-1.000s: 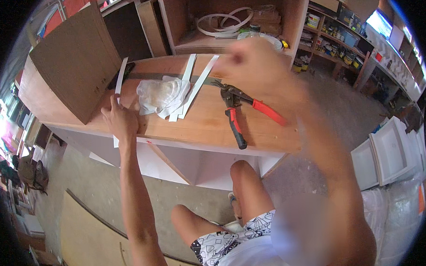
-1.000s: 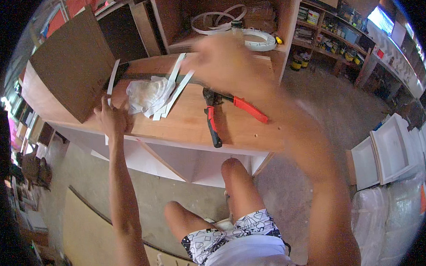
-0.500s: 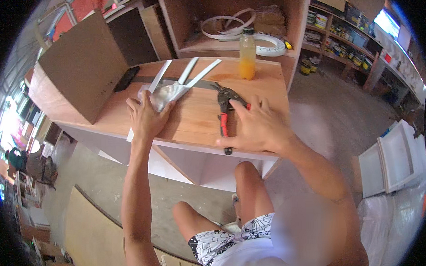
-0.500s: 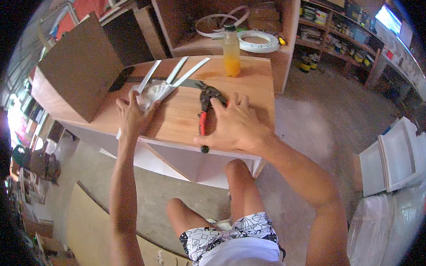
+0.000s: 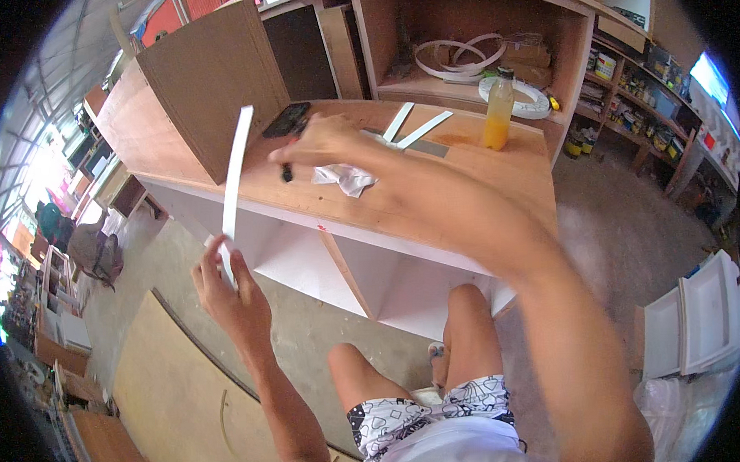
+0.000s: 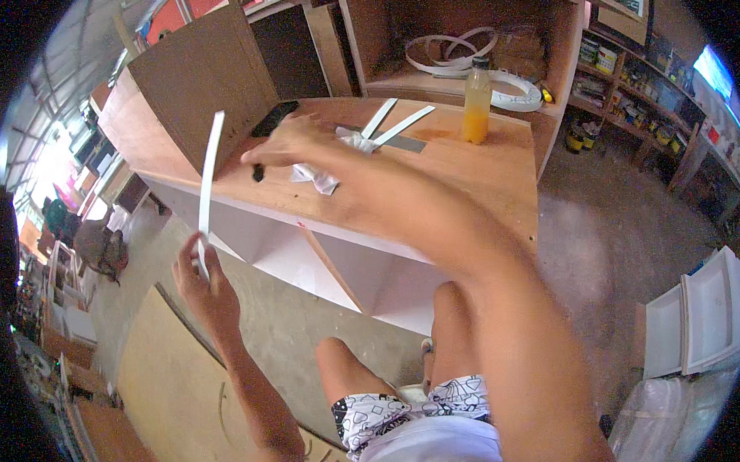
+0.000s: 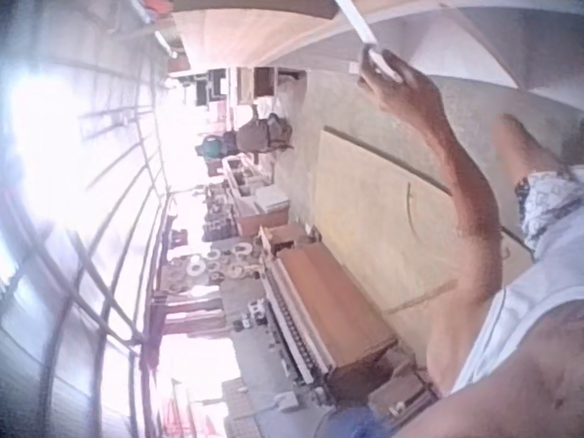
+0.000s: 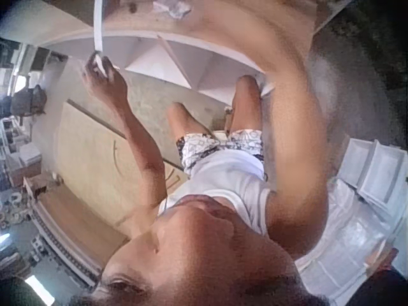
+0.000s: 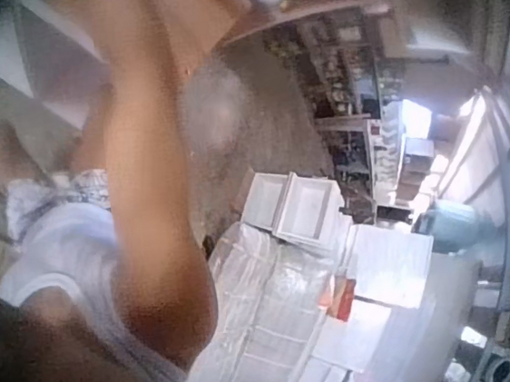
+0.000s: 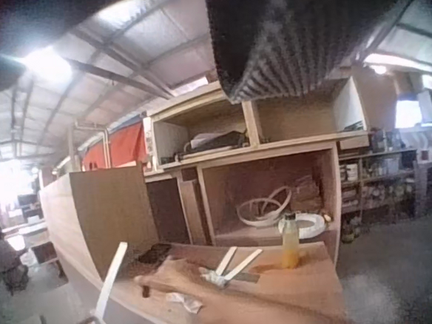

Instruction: The person sits on the floor and applies white edge banding to a wooden cabinet. They wipe the banding with a cloth, apply glue from a bottle, and press the strip onto the cabinet edge.

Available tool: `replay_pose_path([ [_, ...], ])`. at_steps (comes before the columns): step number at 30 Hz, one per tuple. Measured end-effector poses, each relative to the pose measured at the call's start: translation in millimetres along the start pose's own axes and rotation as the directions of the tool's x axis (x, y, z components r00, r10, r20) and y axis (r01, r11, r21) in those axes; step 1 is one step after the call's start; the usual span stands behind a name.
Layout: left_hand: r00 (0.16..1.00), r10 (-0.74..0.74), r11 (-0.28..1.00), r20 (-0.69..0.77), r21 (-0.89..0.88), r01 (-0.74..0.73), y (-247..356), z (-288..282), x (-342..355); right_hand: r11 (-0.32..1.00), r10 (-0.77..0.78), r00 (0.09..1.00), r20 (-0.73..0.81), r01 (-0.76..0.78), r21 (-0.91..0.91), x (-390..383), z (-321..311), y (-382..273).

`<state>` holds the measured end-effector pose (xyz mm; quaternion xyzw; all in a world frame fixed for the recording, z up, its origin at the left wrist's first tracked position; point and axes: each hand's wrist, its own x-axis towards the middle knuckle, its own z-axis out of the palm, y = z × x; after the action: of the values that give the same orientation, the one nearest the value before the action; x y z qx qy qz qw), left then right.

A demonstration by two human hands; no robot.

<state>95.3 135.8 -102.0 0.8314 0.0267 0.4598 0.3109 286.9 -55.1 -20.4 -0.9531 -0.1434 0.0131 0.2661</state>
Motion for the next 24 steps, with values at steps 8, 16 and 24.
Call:
replay_pose_path([
  [8, 0.989, -0.111, 0.993, 0.102, -0.040, 0.115, -50.1, -47.1, -66.7, 0.927, 0.354, 0.932, -0.076, -0.360, -0.108, 66.3, 55.3, -39.7],
  [16, 0.924, -0.251, 0.962, 0.289, -0.028, 0.271, -93.6, -87.5, -129.0, 0.941, 0.048, 0.976, -0.212, -0.116, -0.319, -164.2, -36.7, 78.3],
  [24, 0.844, 0.168, 0.952, 0.509, -0.306, -0.005, 55.7, 0.4, -70.1, 0.994, 0.106, 0.770, -0.630, -0.060, 0.094, -138.8, -108.6, 327.8],
])
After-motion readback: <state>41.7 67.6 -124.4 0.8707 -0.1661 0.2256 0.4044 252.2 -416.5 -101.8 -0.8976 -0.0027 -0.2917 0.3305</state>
